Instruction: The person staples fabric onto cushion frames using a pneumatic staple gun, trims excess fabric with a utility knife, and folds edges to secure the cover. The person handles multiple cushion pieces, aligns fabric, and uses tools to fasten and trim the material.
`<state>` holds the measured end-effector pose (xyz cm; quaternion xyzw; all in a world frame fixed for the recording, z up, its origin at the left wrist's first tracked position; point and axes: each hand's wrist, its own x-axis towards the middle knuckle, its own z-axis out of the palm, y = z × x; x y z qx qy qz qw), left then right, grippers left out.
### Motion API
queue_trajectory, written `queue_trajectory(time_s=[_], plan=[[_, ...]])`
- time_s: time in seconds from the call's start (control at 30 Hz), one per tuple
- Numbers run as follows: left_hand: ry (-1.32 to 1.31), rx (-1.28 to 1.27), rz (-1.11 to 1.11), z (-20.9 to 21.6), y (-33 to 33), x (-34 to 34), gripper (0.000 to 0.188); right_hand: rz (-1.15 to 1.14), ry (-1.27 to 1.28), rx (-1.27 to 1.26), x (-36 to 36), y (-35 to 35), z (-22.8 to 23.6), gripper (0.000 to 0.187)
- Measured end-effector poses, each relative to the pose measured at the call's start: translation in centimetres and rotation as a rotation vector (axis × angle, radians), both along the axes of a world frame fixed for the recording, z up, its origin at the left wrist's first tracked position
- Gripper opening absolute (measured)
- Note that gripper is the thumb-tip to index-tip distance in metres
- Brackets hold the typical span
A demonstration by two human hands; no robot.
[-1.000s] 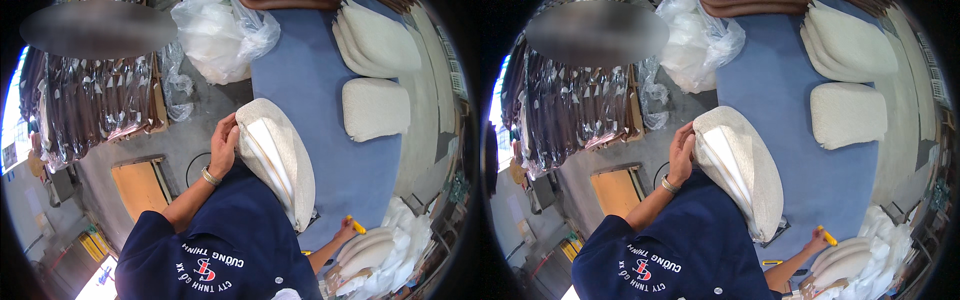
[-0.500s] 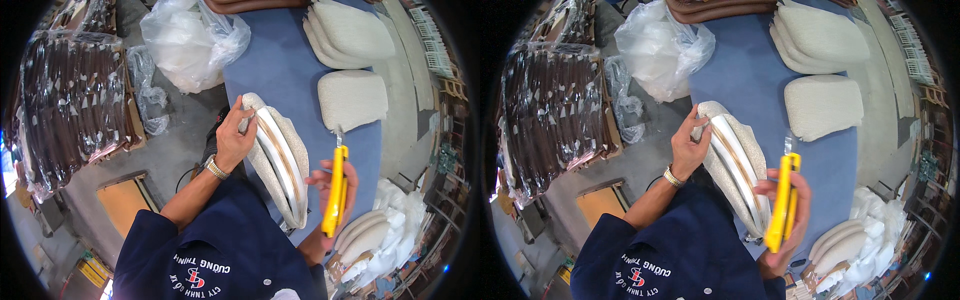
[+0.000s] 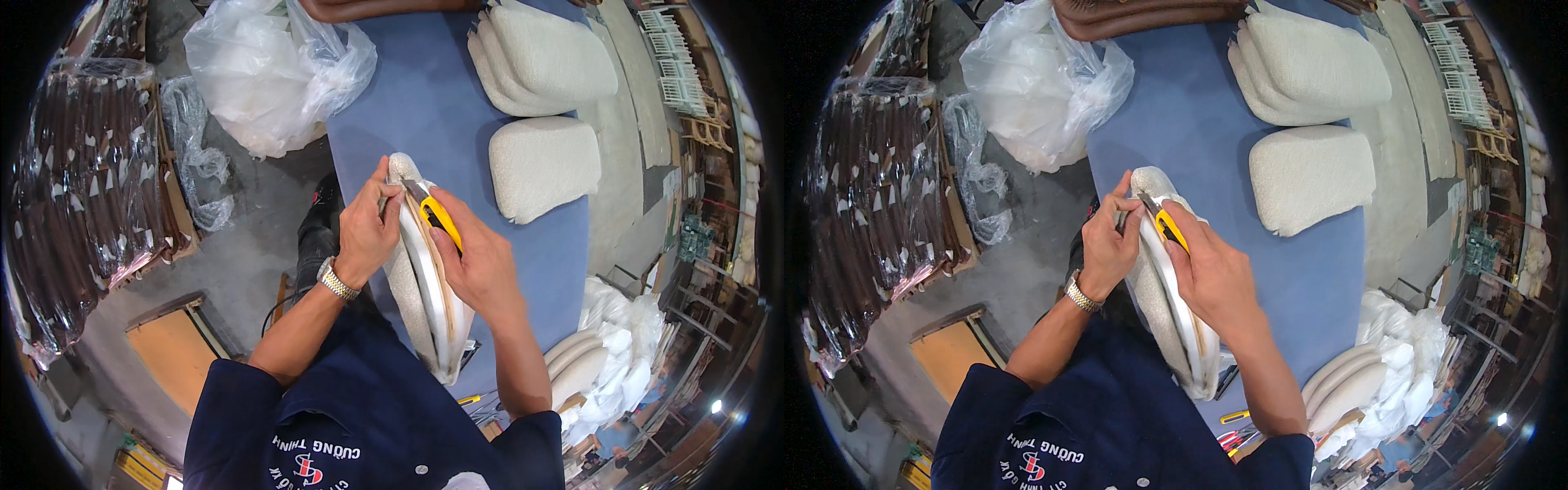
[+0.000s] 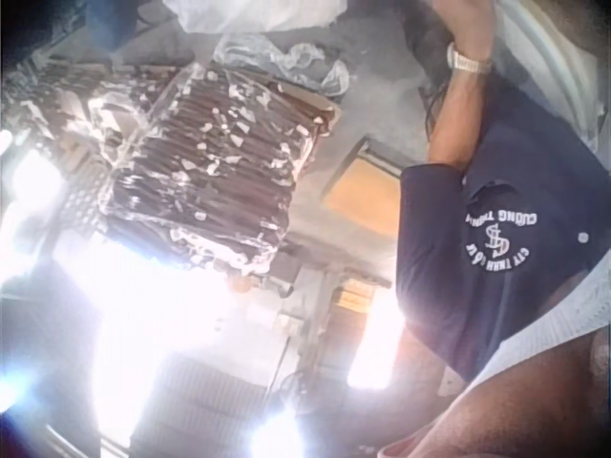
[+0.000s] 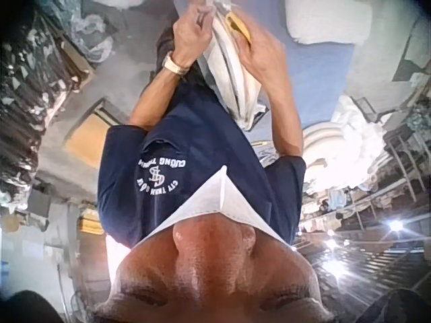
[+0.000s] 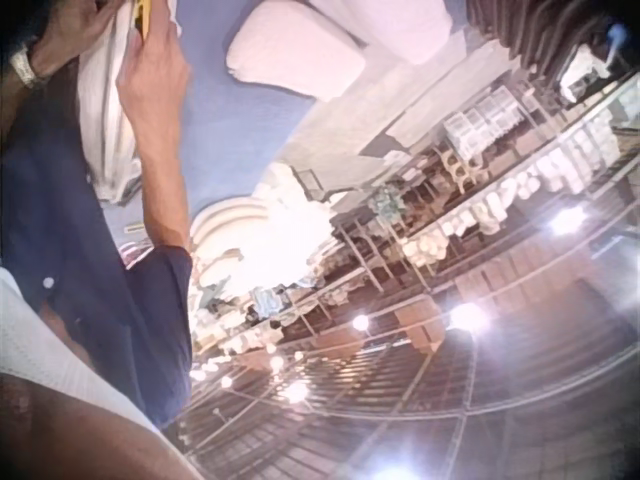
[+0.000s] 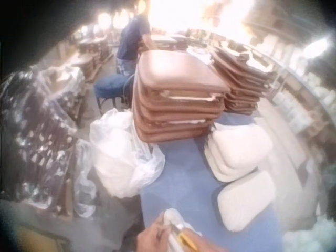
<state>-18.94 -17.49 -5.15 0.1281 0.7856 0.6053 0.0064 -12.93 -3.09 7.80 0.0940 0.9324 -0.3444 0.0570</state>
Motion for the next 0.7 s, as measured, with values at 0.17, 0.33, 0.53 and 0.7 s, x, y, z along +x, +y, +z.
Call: queue_trajectory(time_s=[0.17, 0.33, 0.53, 0.7], plan=[[0.080, -0.040, -0.060, 0.8, 2.8, -1.5, 0.012, -0.080, -0.016, 0.085, -0.9, 1.5, -1.0, 0.043], [0.164, -0.051, -0.111, 0.9, 5.3, -2.1, 0.013, -0.103, 0.013, 0.158, -0.5, 3.6, -1.4, 0.044], [0.222, -0.136, -0.151, 1.4, 7.7, -2.6, 0.014, -0.092, -0.023, 0.157, -0.9, 6.5, -1.3, 0.040], [0.272, -0.229, -0.158, 1.4, 8.1, -2.7, 0.015, -0.042, -0.092, 0.160, -1.2, 7.6, -1.3, 0.038]])
